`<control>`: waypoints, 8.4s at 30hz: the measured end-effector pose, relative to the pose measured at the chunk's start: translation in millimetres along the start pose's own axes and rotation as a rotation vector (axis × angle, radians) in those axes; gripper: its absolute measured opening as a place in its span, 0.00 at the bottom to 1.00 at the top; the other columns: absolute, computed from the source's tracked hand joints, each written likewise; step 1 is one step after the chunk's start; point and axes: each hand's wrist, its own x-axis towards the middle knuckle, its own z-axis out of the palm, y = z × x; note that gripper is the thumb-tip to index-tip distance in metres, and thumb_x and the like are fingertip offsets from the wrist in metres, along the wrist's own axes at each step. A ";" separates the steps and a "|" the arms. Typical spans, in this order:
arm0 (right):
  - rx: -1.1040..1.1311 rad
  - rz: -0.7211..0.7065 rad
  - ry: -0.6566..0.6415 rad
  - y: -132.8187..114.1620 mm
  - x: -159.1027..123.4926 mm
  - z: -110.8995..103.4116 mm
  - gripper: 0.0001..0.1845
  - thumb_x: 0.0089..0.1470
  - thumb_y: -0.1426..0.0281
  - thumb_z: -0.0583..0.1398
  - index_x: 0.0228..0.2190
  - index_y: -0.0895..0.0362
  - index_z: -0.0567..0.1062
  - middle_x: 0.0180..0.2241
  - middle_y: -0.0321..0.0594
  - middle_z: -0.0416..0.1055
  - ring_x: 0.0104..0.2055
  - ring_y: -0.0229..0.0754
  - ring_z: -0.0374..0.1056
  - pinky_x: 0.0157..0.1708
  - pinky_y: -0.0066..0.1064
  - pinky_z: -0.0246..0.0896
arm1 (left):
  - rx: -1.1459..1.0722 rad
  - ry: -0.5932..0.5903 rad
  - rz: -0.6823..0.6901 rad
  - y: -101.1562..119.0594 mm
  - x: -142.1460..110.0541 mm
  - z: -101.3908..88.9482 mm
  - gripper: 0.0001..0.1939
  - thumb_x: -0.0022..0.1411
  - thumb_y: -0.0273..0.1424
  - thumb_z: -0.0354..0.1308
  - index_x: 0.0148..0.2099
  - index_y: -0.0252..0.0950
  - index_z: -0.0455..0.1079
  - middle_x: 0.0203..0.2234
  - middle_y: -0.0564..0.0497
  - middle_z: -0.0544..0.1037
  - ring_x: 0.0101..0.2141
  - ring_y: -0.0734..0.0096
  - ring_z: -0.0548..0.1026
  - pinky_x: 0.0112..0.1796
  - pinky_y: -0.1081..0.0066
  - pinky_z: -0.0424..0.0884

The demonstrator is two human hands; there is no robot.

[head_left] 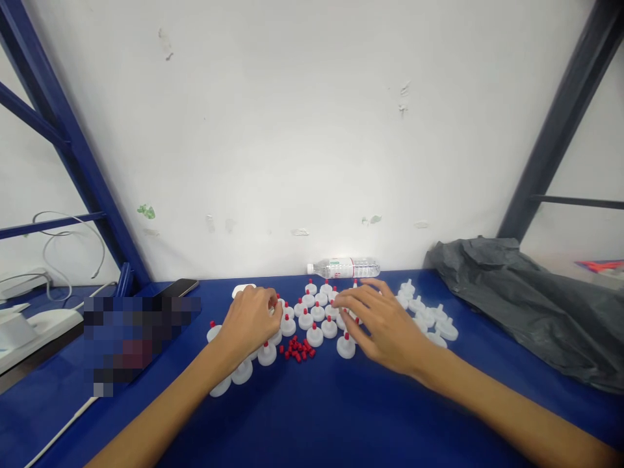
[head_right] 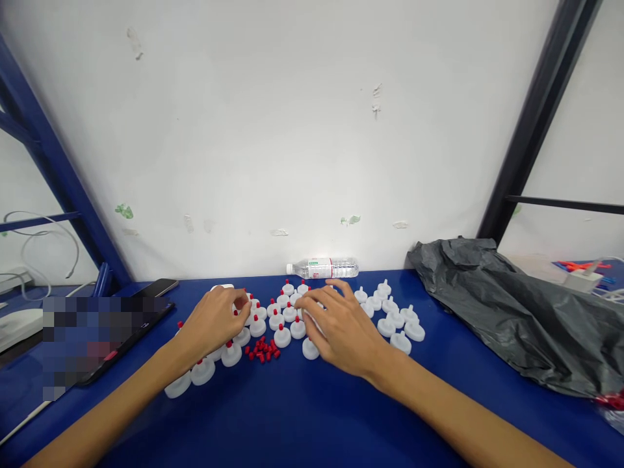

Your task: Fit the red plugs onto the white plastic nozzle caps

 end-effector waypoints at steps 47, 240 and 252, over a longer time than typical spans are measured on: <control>-0.353 0.379 -0.588 75.0 -15.5 5.8 0.22 0.68 0.62 0.48 0.49 0.55 0.78 0.33 0.47 0.80 0.43 0.54 0.75 0.57 0.57 0.48 | -0.149 -0.165 0.486 0.0 -12.4 6.1 0.08 0.61 0.23 0.59 0.36 0.41 0.77 0.54 0.46 0.70 0.58 0.51 0.64 0.58 0.44 0.58; -0.024 0.019 -0.018 14.1 2.4 -5.2 0.09 0.66 0.72 0.54 0.46 0.56 0.72 0.39 0.40 0.78 0.41 0.43 0.71 0.57 0.47 0.53 | -0.156 -0.124 0.258 16.4 -9.7 -7.5 0.13 0.69 0.34 0.51 0.35 0.37 0.75 0.29 0.47 0.78 0.39 0.57 0.73 0.36 0.65 0.66; -0.103 0.181 -0.198 52.4 1.4 -6.6 0.21 0.70 0.65 0.50 0.32 0.56 0.78 0.28 0.38 0.78 0.32 0.42 0.71 0.59 0.47 0.50 | -0.077 -0.353 0.356 -1.7 -17.0 -24.5 0.07 0.55 0.29 0.58 0.31 0.43 0.78 0.26 0.52 0.81 0.29 0.62 0.77 0.28 0.69 0.62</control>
